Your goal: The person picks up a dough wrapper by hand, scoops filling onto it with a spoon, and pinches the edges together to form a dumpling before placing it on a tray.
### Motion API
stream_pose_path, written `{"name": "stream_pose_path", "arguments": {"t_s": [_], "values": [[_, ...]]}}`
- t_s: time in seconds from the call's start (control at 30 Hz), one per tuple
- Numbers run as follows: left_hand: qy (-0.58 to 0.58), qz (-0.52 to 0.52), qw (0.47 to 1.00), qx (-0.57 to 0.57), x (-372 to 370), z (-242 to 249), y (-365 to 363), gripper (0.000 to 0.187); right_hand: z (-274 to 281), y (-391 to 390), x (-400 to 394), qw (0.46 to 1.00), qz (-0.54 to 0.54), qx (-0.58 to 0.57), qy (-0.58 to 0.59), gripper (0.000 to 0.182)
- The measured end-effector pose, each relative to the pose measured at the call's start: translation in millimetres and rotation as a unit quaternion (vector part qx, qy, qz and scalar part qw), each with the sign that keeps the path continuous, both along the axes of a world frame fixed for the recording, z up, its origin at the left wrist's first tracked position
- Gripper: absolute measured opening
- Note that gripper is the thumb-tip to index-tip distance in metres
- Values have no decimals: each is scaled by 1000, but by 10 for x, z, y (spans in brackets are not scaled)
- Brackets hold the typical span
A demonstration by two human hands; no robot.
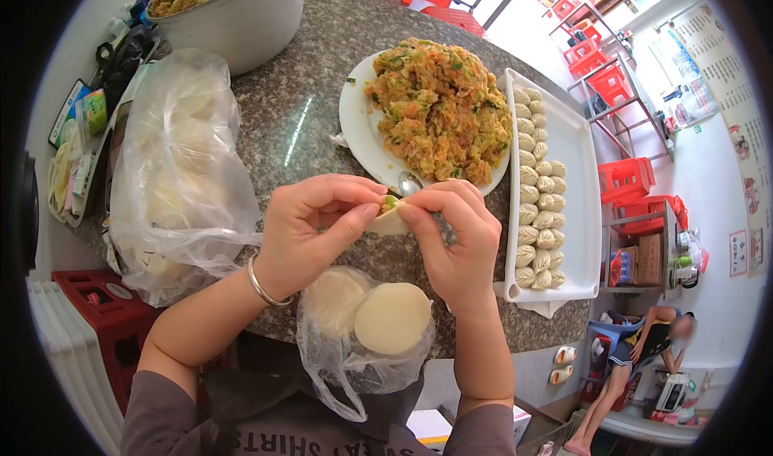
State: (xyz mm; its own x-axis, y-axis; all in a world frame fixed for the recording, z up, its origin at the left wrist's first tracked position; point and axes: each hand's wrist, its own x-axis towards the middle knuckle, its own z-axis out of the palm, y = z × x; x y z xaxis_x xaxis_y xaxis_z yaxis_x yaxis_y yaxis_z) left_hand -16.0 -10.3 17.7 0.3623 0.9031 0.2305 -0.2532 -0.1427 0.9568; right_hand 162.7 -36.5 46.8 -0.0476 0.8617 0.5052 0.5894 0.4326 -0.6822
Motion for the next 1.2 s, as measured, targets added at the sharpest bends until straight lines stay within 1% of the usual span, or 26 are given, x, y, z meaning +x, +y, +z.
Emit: {"name": "stream_pose_path", "arguments": {"t_s": [0.07,0.27,0.53,0.87,1.07,1.13,1.2], "values": [[3,4,1000,14,1,4,-2,13,-5,0,-4,1000,0,1,3,7],[-2,15,1000,-3,7,14,-10,11,-6,-3,-12,1000,-2,-5,13,6],[14,16,999,35,0,28,0,14,-9,-2,-16,1000,-4,-8,12,6],[18,27,999,15,0,37,-13,10,-13,4,-11,1000,-3,-4,15,7],[-6,11,1000,13,2,16,-3,16,-7,3,0,999,-9,-7,35,6],[21,3,1000,18,-6,50,-9,21,-4,4,4,999,-14,-8,45,6],[27,10,999,25,2,55,-14,21,-5,8,10,999,-14,-6,39,6]]}}
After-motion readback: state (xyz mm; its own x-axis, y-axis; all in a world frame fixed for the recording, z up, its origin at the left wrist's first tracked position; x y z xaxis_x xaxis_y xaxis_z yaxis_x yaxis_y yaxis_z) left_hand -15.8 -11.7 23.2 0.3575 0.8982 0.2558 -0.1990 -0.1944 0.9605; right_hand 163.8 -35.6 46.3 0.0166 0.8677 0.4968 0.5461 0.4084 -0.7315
